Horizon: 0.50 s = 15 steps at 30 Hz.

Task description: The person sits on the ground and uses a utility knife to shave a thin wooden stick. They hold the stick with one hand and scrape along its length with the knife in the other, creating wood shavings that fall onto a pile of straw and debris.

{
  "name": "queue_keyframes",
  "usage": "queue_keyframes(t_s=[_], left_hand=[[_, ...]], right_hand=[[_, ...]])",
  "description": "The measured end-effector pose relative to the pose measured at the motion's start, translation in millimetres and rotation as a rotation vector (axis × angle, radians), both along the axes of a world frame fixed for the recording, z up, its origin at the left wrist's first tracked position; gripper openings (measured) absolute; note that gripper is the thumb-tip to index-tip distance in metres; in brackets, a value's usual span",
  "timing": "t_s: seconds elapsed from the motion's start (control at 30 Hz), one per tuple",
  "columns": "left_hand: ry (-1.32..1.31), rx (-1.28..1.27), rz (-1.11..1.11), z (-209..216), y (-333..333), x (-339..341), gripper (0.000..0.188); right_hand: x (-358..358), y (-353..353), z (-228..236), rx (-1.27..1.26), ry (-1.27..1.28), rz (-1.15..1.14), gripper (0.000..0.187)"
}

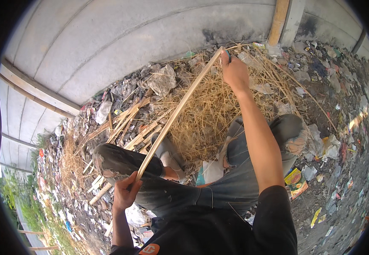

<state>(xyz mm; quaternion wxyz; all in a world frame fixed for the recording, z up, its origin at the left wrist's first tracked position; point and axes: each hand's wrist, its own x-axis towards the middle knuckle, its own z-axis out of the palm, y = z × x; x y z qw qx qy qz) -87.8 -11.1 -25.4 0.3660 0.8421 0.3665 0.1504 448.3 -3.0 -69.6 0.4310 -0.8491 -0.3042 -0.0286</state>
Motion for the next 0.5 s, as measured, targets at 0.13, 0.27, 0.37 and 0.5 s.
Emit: queue_keyframes(t_s=[0.13, 0.27, 0.37, 0.5], left_hand=[[-0.003, 0.001, -0.034, -1, 7, 2, 0.036], [-0.040, 0.010, 0.045, 3, 17, -51, 0.037], [-0.061, 0.099, 0.198, -1, 24, -27, 0.041], [-0.170, 0.055, 0.347, -13, 36, 39, 0.043]], right_hand=[[21, -6, 3, 0.070, 0.390, -0.241, 0.081], [67, -36, -12, 0.124, 0.364, -0.285, 0.081], [26, -12, -10, -0.089, 0.280, 0.015, 0.079], [-40, 9, -28, -0.524, 0.158, 0.500, 0.073]])
